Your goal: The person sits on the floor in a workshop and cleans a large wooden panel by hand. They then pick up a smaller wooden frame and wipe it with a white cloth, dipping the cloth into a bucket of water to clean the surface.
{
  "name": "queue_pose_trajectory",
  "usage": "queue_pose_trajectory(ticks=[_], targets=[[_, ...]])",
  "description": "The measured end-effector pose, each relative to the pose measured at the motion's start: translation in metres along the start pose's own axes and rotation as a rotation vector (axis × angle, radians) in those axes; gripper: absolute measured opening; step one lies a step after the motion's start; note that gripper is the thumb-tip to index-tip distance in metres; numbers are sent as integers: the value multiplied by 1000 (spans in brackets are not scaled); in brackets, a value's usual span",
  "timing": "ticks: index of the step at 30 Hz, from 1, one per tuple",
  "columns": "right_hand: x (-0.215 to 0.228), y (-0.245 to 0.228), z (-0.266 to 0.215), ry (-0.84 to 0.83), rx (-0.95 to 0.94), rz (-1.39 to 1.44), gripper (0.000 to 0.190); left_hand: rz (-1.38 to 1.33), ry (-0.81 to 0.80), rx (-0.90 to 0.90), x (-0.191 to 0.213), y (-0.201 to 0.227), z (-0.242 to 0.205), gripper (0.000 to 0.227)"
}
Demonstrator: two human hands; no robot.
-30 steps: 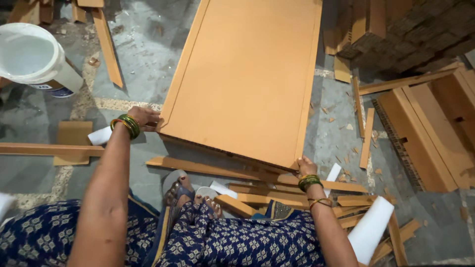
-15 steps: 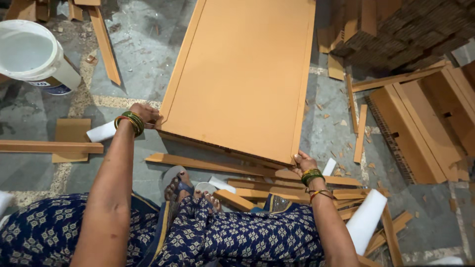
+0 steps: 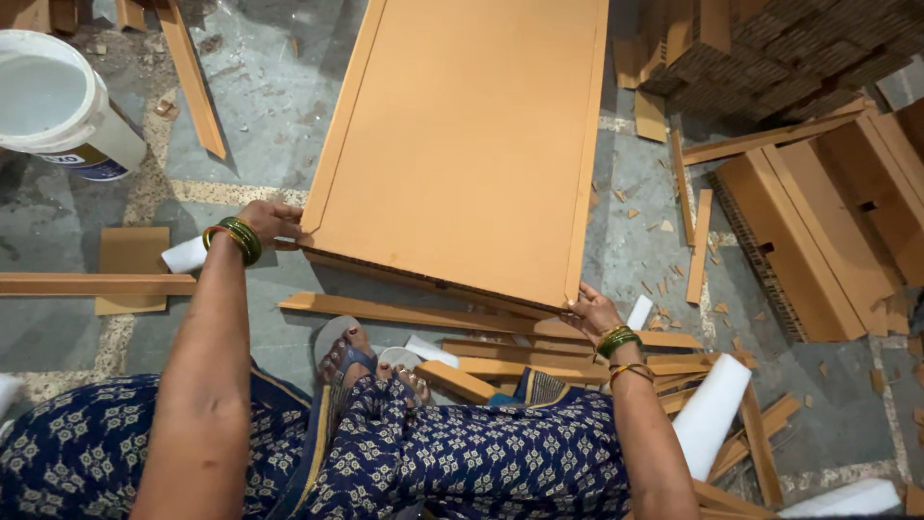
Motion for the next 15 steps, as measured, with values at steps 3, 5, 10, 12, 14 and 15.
queue_pose_trajectory(ticks=[3,5,10,12,14,15], targets=[[2,0,-3,-24,10,34,63,-60,60,33,0,-4,-1,41],[4,2,-4,8,18,14,64,-76,100,27,-2,-4,0,39],[1,2,0,30,31,9,64,-64,151,69,-2,-2,1,38],[1,3,2,72,46,7,63,-122,169,70,-1,0,1,35],[3,5,2,145,40,0,61,-54,176,96,2,-1,1,35],[4,7,2,182,36,-3,61,-19,180,110,2,-2,1,36]])
Point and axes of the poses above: each hand's wrist, its own z-axis towards the middle knuckle, its own x-axis out of the back of the hand, y = z × x, the point moved 4 cm from there along z, towards the middle knuckle, and after that the axes turned 12 degrees about z, right-handed, at the moved point
